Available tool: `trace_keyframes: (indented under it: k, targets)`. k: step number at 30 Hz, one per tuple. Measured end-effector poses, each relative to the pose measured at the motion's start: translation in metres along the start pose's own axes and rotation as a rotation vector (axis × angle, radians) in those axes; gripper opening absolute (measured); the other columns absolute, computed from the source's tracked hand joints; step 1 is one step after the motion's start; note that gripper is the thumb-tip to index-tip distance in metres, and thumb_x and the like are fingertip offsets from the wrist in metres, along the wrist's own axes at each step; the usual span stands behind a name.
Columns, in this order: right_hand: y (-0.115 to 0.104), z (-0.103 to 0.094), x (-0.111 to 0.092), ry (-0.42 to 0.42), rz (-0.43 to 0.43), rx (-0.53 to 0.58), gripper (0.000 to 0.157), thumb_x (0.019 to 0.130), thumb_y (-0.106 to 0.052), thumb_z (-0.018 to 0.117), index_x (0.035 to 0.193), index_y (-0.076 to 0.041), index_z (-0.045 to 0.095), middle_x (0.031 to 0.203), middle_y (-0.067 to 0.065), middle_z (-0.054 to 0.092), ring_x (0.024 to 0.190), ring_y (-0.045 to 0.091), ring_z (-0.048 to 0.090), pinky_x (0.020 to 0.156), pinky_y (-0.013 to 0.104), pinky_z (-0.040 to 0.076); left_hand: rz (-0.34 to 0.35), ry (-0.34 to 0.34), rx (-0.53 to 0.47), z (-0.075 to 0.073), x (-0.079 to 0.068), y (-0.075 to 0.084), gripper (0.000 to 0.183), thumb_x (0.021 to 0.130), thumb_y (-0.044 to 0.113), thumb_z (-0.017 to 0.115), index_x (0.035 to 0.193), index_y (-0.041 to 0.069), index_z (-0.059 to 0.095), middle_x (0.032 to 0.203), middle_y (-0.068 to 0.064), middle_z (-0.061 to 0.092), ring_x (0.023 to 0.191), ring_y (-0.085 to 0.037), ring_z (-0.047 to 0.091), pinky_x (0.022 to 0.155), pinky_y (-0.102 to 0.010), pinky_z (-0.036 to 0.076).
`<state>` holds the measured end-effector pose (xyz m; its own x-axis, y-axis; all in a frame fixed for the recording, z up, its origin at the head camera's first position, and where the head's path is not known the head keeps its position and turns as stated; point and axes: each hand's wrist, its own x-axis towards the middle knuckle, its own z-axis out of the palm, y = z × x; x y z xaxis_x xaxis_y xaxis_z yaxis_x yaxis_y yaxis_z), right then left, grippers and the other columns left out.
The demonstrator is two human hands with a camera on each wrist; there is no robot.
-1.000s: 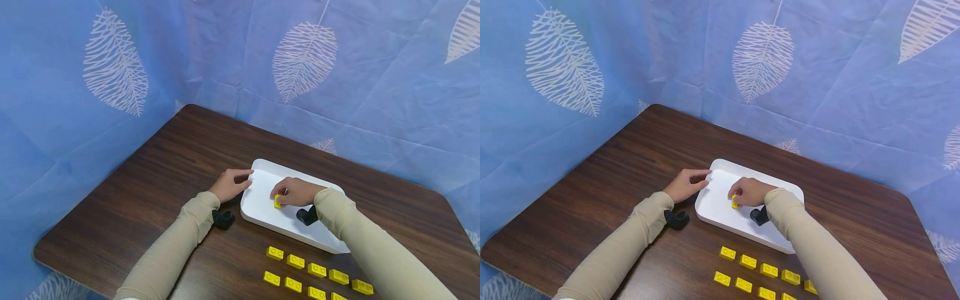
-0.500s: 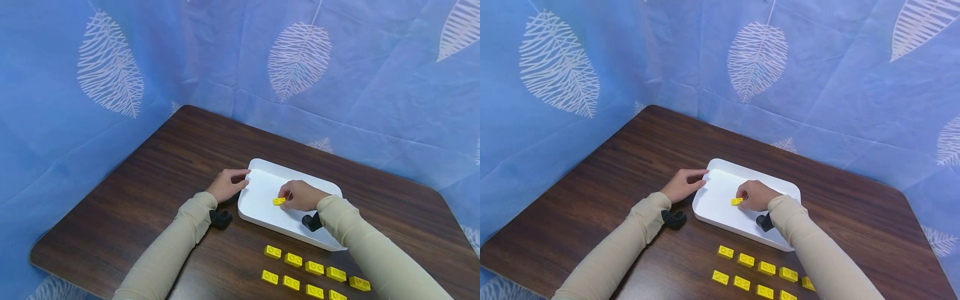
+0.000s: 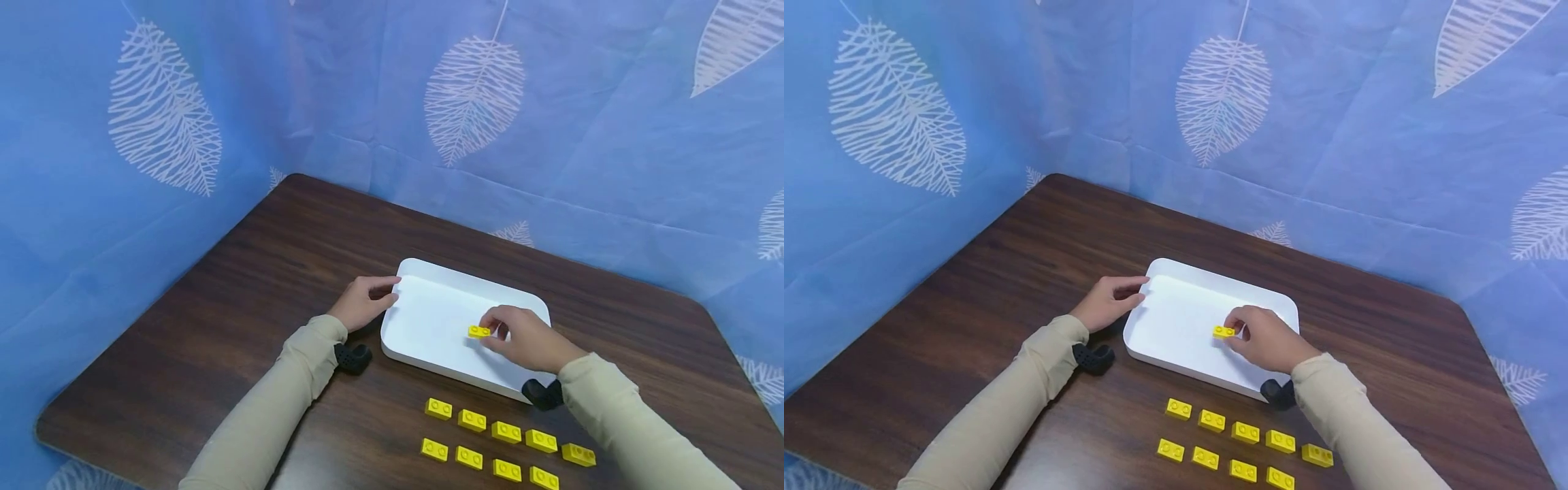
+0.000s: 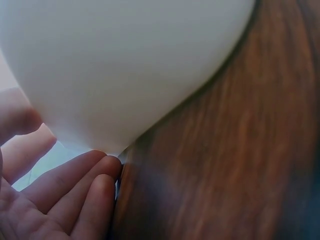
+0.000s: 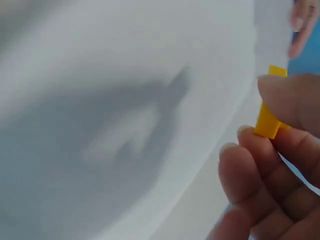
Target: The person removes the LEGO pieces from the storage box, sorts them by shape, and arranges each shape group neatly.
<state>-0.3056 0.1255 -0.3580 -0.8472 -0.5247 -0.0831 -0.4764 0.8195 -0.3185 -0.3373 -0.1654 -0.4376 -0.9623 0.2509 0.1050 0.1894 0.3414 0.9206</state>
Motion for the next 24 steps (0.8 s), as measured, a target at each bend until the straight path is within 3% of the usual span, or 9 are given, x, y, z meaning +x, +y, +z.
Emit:
trace_keyframes:
  k: [6, 11, 17, 24]
  targets:
    - [0.003, 0.001, -0.064, 0.202, -0.025, 0.028, 0.02, 0.082, -0.014, 0.072, 0.1, -0.014, 0.064, 0.088, -0.01, 0.057, 0.067, -0.002, 0.046, 0.051, 0.02, 0.041, -0.004, -0.018, -0.035, -0.007, -0.002, -0.006, 0.041, 0.094, 0.019, 0.059, 0.133, 0.012, 0.055, 0.136, -0.007, 0.053, 0.121, -0.022, 0.053, 0.095, -0.036, 0.049]
    - [0.011, 0.014, -0.118, 0.298, 0.006, 0.018, 0.028, 0.076, -0.008, 0.076, 0.098, -0.019, 0.063, 0.08, -0.017, 0.049, 0.059, -0.004, 0.04, 0.046, 0.017, 0.036, -0.014, -0.003, -0.023, -0.016, -0.004, -0.011, 0.041, 0.094, 0.02, 0.058, 0.135, 0.013, 0.054, 0.139, -0.008, 0.05, 0.127, -0.024, 0.048, 0.098, -0.038, 0.047]
    - [0.029, 0.049, -0.158, 0.231, 0.085, 0.039, 0.021, 0.077, -0.012, 0.076, 0.094, -0.016, 0.065, 0.08, -0.021, 0.047, 0.06, -0.006, 0.037, 0.045, 0.016, 0.033, -0.044, 0.022, 0.02, -0.027, -0.006, -0.02, 0.04, 0.095, 0.021, 0.056, 0.135, 0.015, 0.053, 0.14, -0.007, 0.05, 0.127, -0.023, 0.048, 0.1, -0.039, 0.045]
    - [0.041, 0.074, -0.157, 0.049, 0.135, 0.113, 0.017, 0.082, -0.021, 0.073, 0.095, -0.014, 0.065, 0.086, -0.016, 0.052, 0.061, -0.006, 0.037, 0.048, 0.018, 0.034, -0.05, 0.057, 0.022, -0.042, -0.008, -0.027, 0.04, 0.096, 0.021, 0.055, 0.135, 0.016, 0.053, 0.139, -0.008, 0.05, 0.125, -0.023, 0.05, 0.099, -0.039, 0.046]
